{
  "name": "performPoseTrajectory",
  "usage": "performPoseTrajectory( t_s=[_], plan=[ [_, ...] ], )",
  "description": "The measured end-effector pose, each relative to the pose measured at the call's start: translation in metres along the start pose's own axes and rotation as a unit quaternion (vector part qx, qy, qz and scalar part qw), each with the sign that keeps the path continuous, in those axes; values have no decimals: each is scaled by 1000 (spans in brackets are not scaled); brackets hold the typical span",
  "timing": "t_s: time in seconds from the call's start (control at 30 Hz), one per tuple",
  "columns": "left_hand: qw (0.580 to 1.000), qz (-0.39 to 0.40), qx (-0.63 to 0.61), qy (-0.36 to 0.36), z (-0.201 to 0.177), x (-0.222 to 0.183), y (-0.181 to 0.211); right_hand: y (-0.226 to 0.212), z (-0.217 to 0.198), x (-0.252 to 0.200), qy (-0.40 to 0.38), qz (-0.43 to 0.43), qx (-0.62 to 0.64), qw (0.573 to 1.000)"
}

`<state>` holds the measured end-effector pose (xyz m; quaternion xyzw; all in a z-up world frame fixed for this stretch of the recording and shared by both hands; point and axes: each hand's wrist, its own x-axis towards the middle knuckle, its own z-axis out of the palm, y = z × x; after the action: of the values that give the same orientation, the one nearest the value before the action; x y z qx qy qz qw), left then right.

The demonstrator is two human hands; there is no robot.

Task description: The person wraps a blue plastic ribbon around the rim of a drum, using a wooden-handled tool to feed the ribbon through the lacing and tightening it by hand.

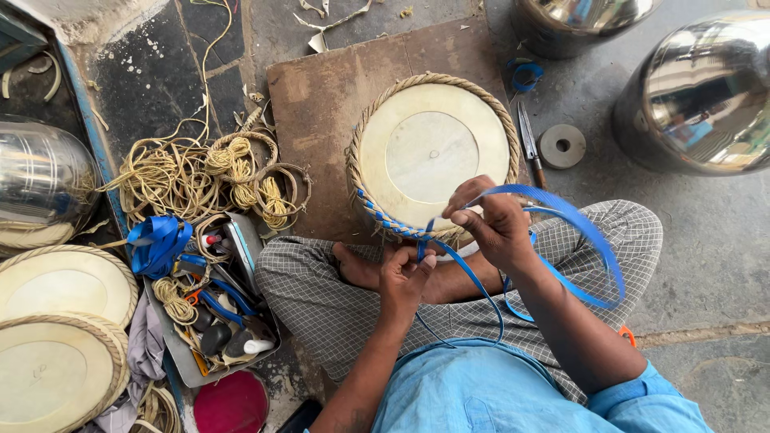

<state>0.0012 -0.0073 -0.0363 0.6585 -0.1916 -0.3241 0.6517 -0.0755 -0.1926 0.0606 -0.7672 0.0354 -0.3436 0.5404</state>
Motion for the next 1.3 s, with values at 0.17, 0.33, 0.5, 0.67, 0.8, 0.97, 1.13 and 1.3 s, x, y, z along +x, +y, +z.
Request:
performPoseTrajectory(
  t_s=[0.17, 0.33, 0.5, 0.67, 0.8, 0.97, 1.13, 1.3],
  plan=[
    [995, -22, -101, -1, 0, 1, -2, 4, 4, 1, -121, 2, -199, 973],
    [996, 8, -94, 0, 2, 1, 4, 12, 12, -7, -137, -12, -286, 948],
    [1000, -3, -31, -4, 0, 2, 10, 30, 14, -21, -118, -18, -299, 947],
    [997, 66, 23, 12, -1, 4, 8, 46, 8, -29, 14, 129, -17, 991],
    [998, 49, 15, 20, -2, 2, 8, 37, -3, -19, -4, 165, 47, 985],
    [992, 92, 81, 16, -5, -1, 19, 22, 2, -9, -129, -21, -226, 965],
    [971, 147, 188, 36, -6, 1, 28, 39, 13, -22, -108, -2, -253, 961],
    [934, 223, 274, 61, -8, 5, 32, 53, 4, -36, 16, 145, 115, 983]
  ],
)
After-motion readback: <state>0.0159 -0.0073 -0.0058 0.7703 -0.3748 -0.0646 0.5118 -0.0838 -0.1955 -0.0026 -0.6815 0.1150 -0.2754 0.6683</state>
